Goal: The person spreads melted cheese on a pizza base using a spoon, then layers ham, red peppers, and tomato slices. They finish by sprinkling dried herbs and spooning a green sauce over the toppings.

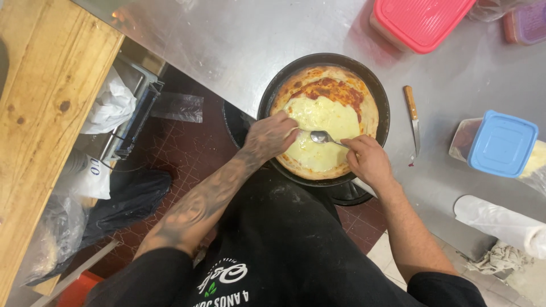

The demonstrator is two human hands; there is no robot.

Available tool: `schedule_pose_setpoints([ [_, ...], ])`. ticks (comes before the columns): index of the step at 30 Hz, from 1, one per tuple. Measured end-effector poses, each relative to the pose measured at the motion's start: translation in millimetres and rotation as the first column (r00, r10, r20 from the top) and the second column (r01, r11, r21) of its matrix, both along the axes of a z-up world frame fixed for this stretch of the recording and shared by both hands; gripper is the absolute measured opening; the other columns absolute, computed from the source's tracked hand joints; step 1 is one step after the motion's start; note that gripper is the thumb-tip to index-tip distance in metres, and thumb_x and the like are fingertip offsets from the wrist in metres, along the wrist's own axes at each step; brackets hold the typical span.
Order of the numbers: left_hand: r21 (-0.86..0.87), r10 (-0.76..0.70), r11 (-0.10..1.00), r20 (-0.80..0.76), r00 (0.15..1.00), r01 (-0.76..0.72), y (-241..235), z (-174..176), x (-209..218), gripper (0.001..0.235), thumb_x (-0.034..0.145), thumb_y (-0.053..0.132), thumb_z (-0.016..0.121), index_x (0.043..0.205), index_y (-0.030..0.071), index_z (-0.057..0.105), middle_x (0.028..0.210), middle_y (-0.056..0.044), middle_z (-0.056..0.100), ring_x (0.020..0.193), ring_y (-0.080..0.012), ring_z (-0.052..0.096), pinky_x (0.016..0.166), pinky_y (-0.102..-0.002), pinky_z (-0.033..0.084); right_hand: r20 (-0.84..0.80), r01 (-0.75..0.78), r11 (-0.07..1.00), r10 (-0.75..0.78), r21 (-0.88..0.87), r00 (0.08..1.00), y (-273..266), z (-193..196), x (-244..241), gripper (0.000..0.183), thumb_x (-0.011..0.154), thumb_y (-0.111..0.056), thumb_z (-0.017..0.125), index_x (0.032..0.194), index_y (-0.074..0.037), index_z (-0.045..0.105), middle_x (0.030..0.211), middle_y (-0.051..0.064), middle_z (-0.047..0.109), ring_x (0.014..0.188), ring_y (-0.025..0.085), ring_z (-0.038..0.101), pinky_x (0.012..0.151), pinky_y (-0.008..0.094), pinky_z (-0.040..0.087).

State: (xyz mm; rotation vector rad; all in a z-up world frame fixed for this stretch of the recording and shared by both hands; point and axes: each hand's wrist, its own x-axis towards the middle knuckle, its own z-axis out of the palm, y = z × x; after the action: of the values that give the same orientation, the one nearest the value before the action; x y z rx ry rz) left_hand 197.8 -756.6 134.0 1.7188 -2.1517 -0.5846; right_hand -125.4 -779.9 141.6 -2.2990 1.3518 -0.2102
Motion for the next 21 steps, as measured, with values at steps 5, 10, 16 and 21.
schedule_pose_setpoints([
  [5,0.108,-0.148,0.983,0.000,0.989,0.147,-30.4,-15.6,-14.8,0.019,0.098,0.035,0.053,0.101,0.016,0.054,0.100,-0.007,0.053,0.084,-0.0386,0.071,0.075,-0.051,0.061,0.007,0.044,0.999,-0.044,0.015,0.999,4.2,4.3,-1.2,0.031,0.087,-0.017,0.064,0.114,-0.024,0.079,0.099,0.004,0.071,0.100,0.030,0.069,0.089,0.042,0.058],
  [10,0.137,-0.173,0.977,0.058,0.983,0.164,-33.1,-29.3,-21.6,0.021,0.100,0.036,0.049,0.102,0.017,0.055,0.106,-0.008,0.055,0.087,-0.0372,0.071,0.074,-0.050,0.060,0.023,0.091,0.995,-0.092,0.042,0.995,11.1,10.7,0.8,0.031,0.087,-0.016,0.064,0.113,-0.022,0.079,0.099,0.006,0.071,0.099,0.034,0.069,0.088,0.044,0.058],
  [16,0.187,-0.174,0.971,0.129,0.976,0.148,-33.2,-40.6,-27.1,0.025,0.102,0.039,0.042,0.103,0.018,0.055,0.114,-0.008,0.057,0.090,-0.0352,0.071,0.073,-0.048,0.058,0.046,0.100,0.993,-0.103,0.063,0.994,11.4,15.8,-0.6,0.031,0.088,-0.014,0.062,0.113,-0.020,0.079,0.096,0.007,0.071,0.097,0.035,0.070,0.086,0.044,0.058],
  [21,0.621,0.152,0.781,-0.083,0.985,-0.068,-23.0,-21.2,2.9,0.041,0.102,0.068,0.039,0.112,0.038,0.065,0.122,0.004,0.058,0.109,-0.0252,0.069,0.093,-0.034,0.054,0.020,0.095,0.995,-0.095,0.003,0.995,12.5,8.5,-10.9,0.032,0.087,-0.018,0.062,0.114,-0.023,0.078,0.099,0.004,0.071,0.100,0.031,0.070,0.087,0.043,0.058],
])
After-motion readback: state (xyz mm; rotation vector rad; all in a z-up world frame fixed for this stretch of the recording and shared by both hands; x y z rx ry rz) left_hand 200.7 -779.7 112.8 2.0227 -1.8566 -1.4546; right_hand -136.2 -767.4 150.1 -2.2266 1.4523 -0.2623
